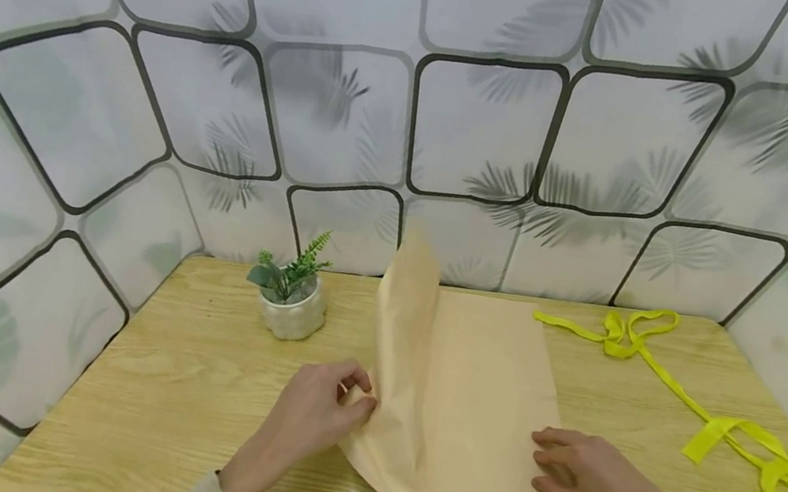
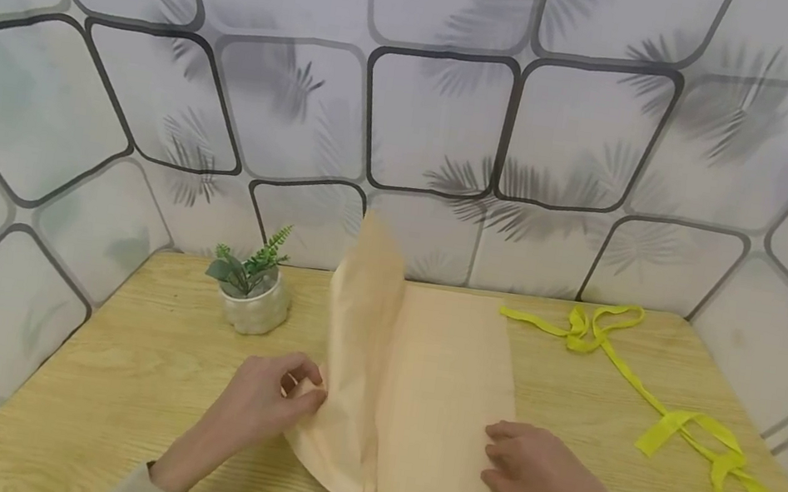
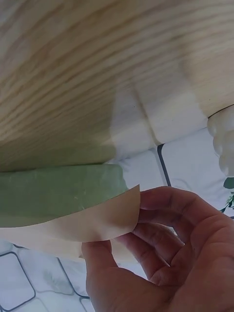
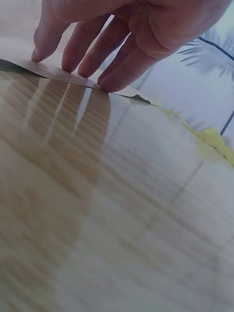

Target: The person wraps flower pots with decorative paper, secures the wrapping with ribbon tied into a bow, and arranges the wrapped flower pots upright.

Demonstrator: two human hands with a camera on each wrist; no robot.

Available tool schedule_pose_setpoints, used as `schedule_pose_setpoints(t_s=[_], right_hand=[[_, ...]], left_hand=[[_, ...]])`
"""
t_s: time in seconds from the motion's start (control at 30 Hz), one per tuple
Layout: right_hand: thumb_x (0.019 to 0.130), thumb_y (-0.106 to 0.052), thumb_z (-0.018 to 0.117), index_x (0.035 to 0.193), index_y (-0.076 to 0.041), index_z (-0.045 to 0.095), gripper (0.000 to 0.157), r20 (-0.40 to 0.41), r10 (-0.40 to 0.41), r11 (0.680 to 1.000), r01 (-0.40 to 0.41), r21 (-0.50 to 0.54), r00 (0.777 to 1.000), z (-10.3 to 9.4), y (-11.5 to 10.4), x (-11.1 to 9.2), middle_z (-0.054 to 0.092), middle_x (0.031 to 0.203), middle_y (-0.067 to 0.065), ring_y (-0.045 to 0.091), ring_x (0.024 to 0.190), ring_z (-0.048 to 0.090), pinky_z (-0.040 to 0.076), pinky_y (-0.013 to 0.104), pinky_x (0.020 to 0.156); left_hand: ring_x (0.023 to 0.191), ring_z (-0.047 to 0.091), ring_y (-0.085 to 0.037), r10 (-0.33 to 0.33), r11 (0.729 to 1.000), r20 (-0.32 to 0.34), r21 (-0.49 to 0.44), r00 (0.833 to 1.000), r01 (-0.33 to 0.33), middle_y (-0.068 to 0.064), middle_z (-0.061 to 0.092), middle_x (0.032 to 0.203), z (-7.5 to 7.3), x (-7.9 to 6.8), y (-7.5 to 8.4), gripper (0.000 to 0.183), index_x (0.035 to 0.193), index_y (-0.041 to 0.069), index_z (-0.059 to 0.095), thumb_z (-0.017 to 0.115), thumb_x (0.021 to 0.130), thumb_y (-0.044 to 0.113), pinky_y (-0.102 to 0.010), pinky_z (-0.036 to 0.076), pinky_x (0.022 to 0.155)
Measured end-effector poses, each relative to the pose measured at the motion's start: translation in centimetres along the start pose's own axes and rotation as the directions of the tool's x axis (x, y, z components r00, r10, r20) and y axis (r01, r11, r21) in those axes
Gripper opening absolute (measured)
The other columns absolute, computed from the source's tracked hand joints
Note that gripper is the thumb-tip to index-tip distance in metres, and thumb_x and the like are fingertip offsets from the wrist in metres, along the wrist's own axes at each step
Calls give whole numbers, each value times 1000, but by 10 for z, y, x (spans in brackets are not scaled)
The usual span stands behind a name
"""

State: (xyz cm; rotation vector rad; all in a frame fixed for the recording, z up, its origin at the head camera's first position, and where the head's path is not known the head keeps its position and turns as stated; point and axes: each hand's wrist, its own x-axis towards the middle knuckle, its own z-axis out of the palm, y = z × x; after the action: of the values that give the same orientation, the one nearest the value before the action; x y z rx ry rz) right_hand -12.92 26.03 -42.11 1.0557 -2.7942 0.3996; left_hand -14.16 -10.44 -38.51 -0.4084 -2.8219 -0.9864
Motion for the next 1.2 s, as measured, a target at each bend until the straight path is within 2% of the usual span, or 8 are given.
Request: schedule_pose_setpoints(t_s=[0.2,0.27,0.33,0.53,0.73,0.9,1.1,1.2], right_hand=[[83,-35,72,96,-16,75,23,33,31,999,-32,13,999,-3,8,-4,69,113,4,25,99,67,56,41,77],[82,-35,73,96,-15,76,24,32,44,999,-45,18,999,-4,10,-6,69,113,3,25,98,67,56,39,76],[82,-35,73,96,-15,76,24,33,53,998,-53,24,998,-4,13,-7,69,113,3,25,98,67,56,38,76],[82,-34,74,96,-14,75,25,22,42,999,-42,4,999,-6,18,-10,69,112,4,27,98,67,56,39,75],[80,-34,75,95,-16,76,23,13,47,999,-47,-17,999,-6,22,-15,70,112,3,25,99,67,57,37,76],[79,-34,76,94,-17,75,23,1,24,1000,-24,-11,1000,-5,26,-16,70,111,4,26,98,67,57,35,75],[80,-34,75,95,-19,75,21,11,28,1000,-27,-10,1000,-7,27,-16,70,112,2,25,99,67,57,34,76],[82,-35,73,97,-18,75,23,49,45,999,-45,2,998,-8,27,-15,69,114,3,27,101,66,56,36,77]], left_hand=[[55,49,1,-17,1000,33,13,999,17,12,60,64,-2,-5,-9,8,82,22,70,71,83,29,-17,41,50],[60,52,2,-22,1000,68,20,997,21,12,64,71,-5,-6,-14,10,84,22,72,69,85,31,-17,43,54],[63,55,2,-36,999,131,31,991,32,12,67,76,-9,-8,-18,11,86,21,73,67,86,31,-18,45,55],[69,59,-5,-71,997,292,60,954,56,5,69,78,-24,-16,-28,14,90,13,74,68,84,24,-25,48,59],[67,55,-11,-173,985,383,56,907,164,3,61,74,-31,-23,-33,21,92,14,68,73,82,31,-28,45,56],[63,54,-13,-196,977,438,13,878,211,2,59,73,-30,-28,-36,22,94,14,64,74,81,30,-28,43,54],[57,50,-12,-185,982,422,57,887,177,5,56,67,-26,-31,-38,23,90,16,62,76,79,30,-27,39,50],[56,48,-12,-193,981,409,101,892,166,6,54,65,-24,-32,-36,24,88,17,61,77,77,32,-27,37,49]])
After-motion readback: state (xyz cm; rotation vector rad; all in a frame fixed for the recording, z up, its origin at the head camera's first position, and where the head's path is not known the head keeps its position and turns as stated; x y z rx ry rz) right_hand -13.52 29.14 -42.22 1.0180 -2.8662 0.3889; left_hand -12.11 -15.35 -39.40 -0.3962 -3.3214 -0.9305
